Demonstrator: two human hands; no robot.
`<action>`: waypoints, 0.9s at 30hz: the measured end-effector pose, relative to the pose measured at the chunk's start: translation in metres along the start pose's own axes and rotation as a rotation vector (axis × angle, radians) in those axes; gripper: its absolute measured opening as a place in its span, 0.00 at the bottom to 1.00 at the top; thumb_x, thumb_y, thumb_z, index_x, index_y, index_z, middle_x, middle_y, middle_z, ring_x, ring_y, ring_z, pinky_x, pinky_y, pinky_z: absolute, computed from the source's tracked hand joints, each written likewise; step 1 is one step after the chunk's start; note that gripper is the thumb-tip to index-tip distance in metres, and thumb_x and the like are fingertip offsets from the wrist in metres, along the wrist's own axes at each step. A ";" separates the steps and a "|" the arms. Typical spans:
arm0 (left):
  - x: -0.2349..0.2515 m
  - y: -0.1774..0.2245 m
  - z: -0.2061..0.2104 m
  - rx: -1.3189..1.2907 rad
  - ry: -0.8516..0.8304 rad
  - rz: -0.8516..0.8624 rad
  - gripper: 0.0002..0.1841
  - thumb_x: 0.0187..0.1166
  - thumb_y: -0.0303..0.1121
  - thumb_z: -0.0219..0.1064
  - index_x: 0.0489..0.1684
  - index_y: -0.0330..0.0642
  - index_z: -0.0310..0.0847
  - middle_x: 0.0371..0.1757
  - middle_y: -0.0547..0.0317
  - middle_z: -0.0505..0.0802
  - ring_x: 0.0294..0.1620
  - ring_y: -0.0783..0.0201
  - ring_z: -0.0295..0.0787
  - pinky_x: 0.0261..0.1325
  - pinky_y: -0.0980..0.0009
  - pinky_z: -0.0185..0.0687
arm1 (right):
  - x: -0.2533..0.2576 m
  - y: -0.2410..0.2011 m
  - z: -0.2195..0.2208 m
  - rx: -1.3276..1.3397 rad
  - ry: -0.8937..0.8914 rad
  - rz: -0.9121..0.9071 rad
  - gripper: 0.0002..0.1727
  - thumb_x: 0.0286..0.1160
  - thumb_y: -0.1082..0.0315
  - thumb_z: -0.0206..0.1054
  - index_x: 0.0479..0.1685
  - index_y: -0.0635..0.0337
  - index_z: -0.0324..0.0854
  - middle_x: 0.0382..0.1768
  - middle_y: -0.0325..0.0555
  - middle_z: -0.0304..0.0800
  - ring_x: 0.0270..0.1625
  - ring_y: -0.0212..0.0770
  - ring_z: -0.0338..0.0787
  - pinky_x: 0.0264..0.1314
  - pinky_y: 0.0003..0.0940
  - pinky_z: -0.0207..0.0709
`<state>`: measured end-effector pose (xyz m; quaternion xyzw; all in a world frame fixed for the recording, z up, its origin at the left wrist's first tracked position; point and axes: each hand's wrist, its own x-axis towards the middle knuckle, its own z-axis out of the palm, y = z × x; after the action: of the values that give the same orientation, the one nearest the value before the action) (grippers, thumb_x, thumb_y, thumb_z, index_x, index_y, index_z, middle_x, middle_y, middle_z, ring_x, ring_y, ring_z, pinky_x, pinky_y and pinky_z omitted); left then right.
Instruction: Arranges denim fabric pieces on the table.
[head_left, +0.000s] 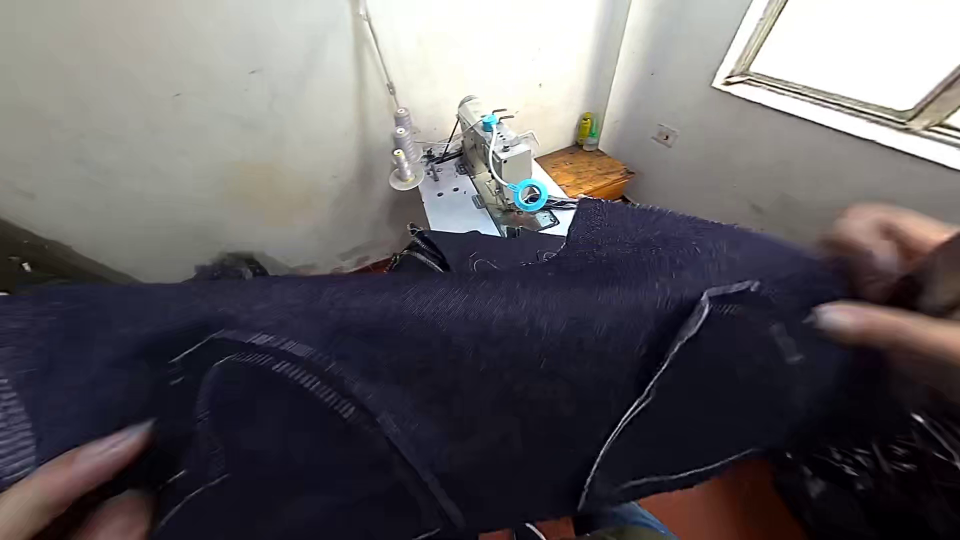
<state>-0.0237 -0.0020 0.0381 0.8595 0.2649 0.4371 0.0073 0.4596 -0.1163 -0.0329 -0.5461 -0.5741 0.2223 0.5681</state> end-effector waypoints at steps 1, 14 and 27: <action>0.008 -0.007 0.016 0.012 -0.010 0.001 0.17 0.90 0.35 0.55 0.73 0.52 0.81 0.72 0.77 0.85 0.78 0.80 0.73 0.84 0.74 0.64 | 0.014 -0.011 -0.021 -0.074 0.042 0.012 0.17 0.52 0.65 0.79 0.35 0.42 0.74 0.25 0.21 0.78 0.24 0.16 0.77 0.25 0.12 0.73; 0.034 -0.062 0.292 0.145 -0.472 -0.650 0.22 0.86 0.23 0.54 0.78 0.34 0.77 0.60 0.36 0.89 0.60 0.44 0.89 0.70 0.49 0.82 | 0.160 0.234 0.037 -0.797 -0.263 0.362 0.23 0.71 0.58 0.79 0.55 0.69 0.85 0.53 0.69 0.88 0.56 0.73 0.89 0.52 0.74 0.80; -0.077 -0.102 0.225 0.357 0.011 -0.554 0.20 0.85 0.38 0.56 0.32 0.30 0.88 0.35 0.44 0.91 0.38 0.55 0.90 0.46 0.60 0.88 | 0.069 0.136 0.228 -0.613 -0.657 0.317 0.60 0.60 0.17 0.60 0.97 0.34 0.48 0.69 0.59 0.82 0.63 0.63 0.87 0.52 0.62 0.83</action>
<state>0.0638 0.0999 -0.1831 0.7398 0.5614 0.3698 -0.0264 0.3233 0.0691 -0.1823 -0.6702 -0.6720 0.2877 0.1282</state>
